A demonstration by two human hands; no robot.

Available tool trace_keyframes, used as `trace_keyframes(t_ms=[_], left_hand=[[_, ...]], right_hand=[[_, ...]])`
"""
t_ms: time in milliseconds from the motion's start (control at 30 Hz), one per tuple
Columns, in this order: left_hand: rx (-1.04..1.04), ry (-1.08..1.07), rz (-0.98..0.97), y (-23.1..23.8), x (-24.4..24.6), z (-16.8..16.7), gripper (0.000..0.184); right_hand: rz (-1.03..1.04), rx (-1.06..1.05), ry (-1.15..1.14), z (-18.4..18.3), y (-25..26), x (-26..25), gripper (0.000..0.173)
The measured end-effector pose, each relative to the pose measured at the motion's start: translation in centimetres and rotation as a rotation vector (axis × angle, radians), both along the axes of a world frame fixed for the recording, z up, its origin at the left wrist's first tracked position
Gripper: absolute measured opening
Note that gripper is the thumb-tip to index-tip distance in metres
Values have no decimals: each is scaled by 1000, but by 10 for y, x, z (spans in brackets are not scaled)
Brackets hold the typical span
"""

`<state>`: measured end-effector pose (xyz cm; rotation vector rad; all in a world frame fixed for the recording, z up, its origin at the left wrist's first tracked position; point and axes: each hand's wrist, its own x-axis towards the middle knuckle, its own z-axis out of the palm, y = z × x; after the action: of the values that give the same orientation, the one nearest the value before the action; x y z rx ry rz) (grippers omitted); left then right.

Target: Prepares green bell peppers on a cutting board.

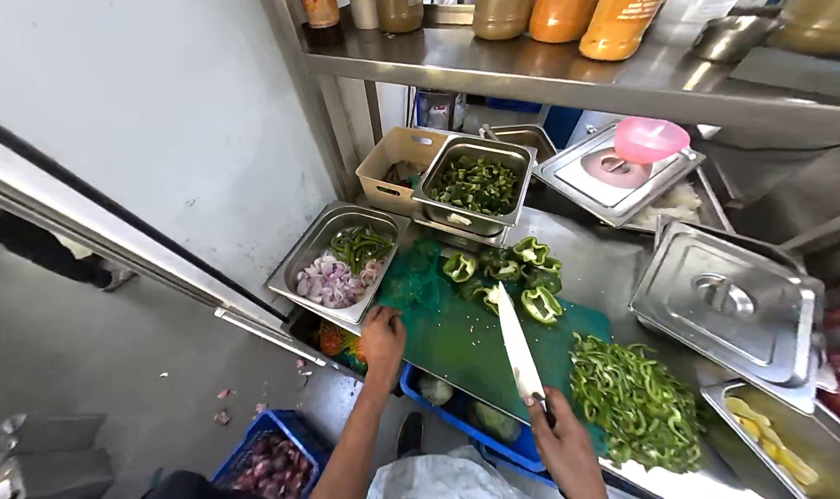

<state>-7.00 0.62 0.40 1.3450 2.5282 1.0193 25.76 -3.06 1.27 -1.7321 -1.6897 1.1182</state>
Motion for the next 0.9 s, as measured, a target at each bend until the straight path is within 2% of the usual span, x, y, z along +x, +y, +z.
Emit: trace_keyframes(t_ms=[100,167,200,267,333,367,400,500,600,700,767,900], left_hand=[[111,199,68,2,-8,19,12],[185,279,19,9,-10,32,26],[224,315,-78,14,-6,37,29],[220,354,-404,27,6,40,23],[-59,301,-647,45,14,38,19],[-252,223,-635,55,12,35,23],[-359,160,-548,65,6,28,30],[-374,119,-291,83,-19,8,55],[-428,167,-305,91,-21,-1,87],[-439,184,-294,100,-25,-10,91],[-414,169,-278,99,-29,-4,95],[-244,114,-329,68,-5,15,100]], right_hand=[[30,16,4,2,7,-7,33],[46,17,16,2,9,-11,32],[52,17,28,2,9,-13,32],[61,16,49,3,10,-15,33],[67,10,56,3,10,-16,34],[70,10,56,4,9,-16,34],[72,9,57,5,9,-16,34],[59,20,84,5,8,-16,35],[36,3,79,1,5,-13,35],[44,-29,73,0,4,-10,36],[45,-46,82,2,1,-10,38],[9,3,108,2,0,1,43]])
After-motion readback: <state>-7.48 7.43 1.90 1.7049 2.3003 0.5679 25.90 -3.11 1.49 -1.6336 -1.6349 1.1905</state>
